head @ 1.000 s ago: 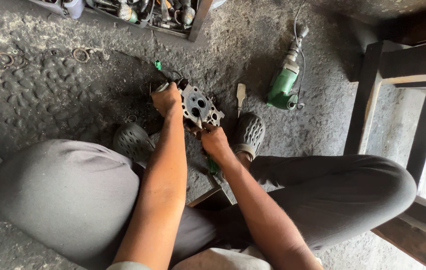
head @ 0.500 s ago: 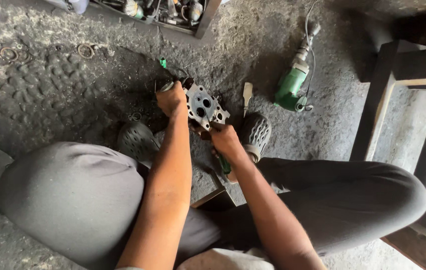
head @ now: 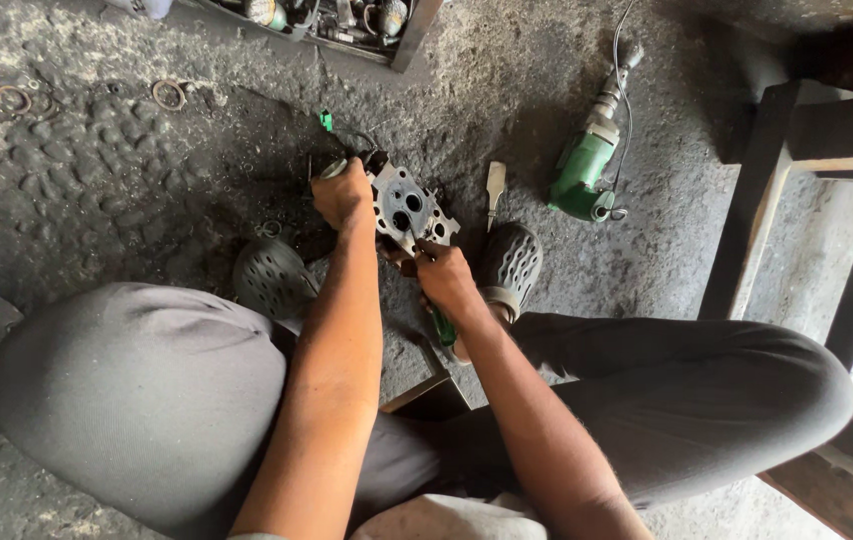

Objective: The person holds a metal engine head component while using a screwdriver to pry at a small internal valve or seal, then uses a power drill to clean or grind inside one of the cylinder openings.

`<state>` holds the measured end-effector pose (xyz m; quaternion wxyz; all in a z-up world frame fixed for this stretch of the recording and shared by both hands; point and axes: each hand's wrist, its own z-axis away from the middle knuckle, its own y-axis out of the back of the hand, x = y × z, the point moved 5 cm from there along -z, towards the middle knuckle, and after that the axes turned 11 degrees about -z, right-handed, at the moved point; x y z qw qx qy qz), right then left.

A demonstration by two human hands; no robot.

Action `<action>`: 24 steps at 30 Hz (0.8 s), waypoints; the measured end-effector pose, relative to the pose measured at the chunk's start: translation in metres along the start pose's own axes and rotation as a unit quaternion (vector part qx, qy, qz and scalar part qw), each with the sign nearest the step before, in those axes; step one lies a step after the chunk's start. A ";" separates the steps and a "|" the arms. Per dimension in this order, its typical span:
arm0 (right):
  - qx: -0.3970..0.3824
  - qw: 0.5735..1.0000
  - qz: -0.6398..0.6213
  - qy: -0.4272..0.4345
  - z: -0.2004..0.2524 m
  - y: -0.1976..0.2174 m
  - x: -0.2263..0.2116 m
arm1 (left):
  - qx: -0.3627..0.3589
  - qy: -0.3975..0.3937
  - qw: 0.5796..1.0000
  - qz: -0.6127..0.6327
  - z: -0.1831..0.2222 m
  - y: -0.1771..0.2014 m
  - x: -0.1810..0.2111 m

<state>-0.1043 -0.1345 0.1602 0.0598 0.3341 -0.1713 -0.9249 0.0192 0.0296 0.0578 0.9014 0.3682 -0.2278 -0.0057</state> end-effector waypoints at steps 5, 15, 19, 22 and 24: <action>0.019 0.999 0.041 0.028 -0.012 -0.003 0.012 | -0.006 -0.002 1.000 0.004 -0.001 0.001 0.003; 0.032 0.981 0.110 0.159 -0.032 0.005 0.011 | -0.012 -0.027 0.999 0.021 0.000 0.002 0.000; -0.025 0.960 0.153 0.235 -0.035 0.016 0.007 | -0.008 -0.043 0.999 0.020 -0.003 0.001 0.000; -0.047 0.943 0.121 0.305 -0.027 0.020 -0.003 | 0.002 -0.050 0.998 0.026 -0.004 -0.003 -0.002; -0.034 0.952 0.119 0.279 -0.025 0.019 -0.005 | 0.011 -0.053 0.998 0.031 -0.006 -0.003 0.000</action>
